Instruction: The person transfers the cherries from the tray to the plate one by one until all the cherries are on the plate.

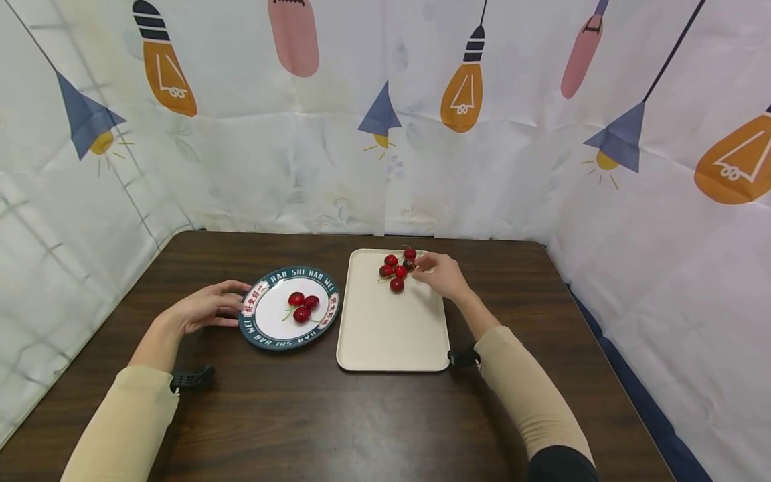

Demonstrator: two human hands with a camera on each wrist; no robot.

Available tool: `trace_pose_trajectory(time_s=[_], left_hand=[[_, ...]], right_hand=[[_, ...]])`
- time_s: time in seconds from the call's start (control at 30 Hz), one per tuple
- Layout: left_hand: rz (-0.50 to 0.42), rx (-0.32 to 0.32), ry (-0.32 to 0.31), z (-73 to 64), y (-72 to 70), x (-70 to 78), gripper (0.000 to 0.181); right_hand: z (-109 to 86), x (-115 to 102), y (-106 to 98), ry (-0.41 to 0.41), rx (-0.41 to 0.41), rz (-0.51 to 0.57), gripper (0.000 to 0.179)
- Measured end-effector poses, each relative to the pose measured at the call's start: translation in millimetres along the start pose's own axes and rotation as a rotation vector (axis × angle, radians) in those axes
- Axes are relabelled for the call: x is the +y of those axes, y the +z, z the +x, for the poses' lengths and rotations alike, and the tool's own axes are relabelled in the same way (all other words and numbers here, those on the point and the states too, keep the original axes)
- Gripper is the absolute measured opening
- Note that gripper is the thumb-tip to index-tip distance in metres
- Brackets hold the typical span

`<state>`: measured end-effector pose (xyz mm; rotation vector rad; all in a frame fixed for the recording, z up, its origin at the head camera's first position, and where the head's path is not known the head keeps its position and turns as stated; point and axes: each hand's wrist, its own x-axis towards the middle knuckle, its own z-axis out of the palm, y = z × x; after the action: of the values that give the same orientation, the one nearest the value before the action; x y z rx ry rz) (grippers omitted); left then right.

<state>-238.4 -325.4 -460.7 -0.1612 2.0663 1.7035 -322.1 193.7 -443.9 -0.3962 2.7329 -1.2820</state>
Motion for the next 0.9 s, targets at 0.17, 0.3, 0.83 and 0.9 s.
trace_pose_trajectory(time_s=[0.17,0.3,0.83,0.9], left_hand=[[-0.001,-0.004,0.008,0.0,-0.1,-0.4,0.063],[0.005,-0.009,0.015,0.4,0.0,-0.5,0.063],[0.016,0.001,0.007,-0.6,0.7,2.0,0.064],[0.016,0.000,0.006,-0.7,1.5,1.9,0.064]], right_hand=[[2.0,6.2,-7.2,0.004,0.050,-0.008,0.031],[3.2,11.1,-11.2,0.032,0.079,0.017,0.030],[19.9,22.7,-16.3,0.120,0.081,0.057,0.039],[21.9,23.0,-15.9,0.132,0.069,0.049,0.042]])
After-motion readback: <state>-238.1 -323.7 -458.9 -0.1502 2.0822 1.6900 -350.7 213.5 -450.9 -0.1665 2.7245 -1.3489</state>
